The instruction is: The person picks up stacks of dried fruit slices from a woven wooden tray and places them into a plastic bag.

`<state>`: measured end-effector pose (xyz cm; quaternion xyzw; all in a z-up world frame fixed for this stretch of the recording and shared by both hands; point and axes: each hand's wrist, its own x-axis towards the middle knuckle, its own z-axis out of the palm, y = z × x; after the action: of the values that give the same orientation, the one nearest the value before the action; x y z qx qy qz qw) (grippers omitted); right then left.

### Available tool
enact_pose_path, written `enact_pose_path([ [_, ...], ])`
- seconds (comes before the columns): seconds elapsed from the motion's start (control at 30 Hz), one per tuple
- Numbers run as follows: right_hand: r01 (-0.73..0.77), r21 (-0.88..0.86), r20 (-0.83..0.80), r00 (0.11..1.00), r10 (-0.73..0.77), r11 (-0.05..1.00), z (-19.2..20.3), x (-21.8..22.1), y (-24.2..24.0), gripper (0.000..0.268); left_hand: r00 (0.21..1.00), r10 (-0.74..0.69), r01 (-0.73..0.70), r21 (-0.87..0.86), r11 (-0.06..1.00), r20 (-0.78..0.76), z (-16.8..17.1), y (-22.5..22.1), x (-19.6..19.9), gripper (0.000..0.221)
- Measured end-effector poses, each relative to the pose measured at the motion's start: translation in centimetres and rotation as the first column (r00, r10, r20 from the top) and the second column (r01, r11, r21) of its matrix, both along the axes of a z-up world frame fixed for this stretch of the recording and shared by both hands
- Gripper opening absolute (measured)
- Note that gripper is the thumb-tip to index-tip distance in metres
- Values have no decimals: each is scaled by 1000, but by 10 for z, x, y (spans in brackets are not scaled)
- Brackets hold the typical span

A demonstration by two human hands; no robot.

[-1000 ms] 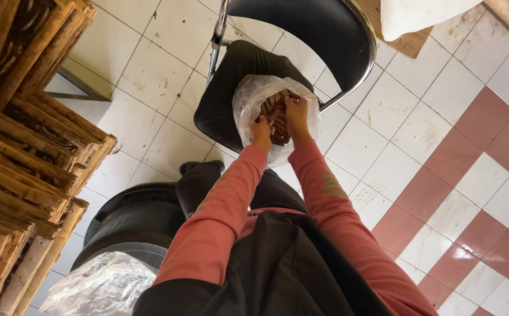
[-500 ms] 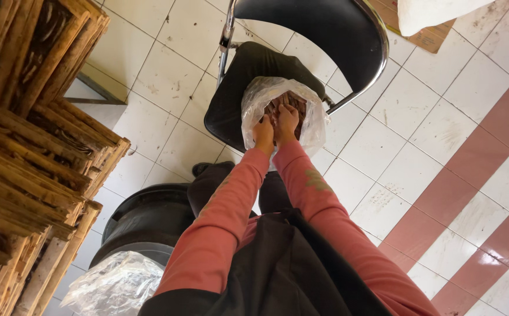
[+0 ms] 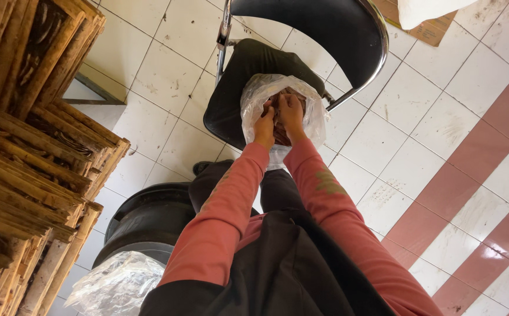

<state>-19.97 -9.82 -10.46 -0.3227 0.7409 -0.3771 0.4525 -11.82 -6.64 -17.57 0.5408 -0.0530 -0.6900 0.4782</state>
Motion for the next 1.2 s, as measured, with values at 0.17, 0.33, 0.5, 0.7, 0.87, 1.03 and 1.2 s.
enact_pose_path([
  [0.17,-20,6,524,852,14,1000,14,-12,19,28,999,-6,6,3,1000,36,4,8,-2,30],
  [0.33,-68,131,425,905,6,989,1,-16,21,32,999,16,-20,116,993,36,2,1,4,35],
  [0.5,-194,-70,-270,948,169,978,-20,-7,11,34,887,-200,256,-84,963,416,1,-5,35,43],
  [0.7,-325,-250,-631,769,101,912,-30,10,-12,21,847,-283,328,-24,944,449,29,-8,30,50],
  [0.87,-370,-202,-571,797,198,907,-37,15,-17,19,905,-318,256,236,937,282,34,2,22,51],
  [1.03,-37,-67,53,998,41,997,-11,-4,-2,21,940,-303,254,269,929,158,19,-3,20,50],
  [1.2,-124,-36,309,942,129,992,13,-15,15,24,949,-261,278,-78,957,180,3,-19,2,44],
])
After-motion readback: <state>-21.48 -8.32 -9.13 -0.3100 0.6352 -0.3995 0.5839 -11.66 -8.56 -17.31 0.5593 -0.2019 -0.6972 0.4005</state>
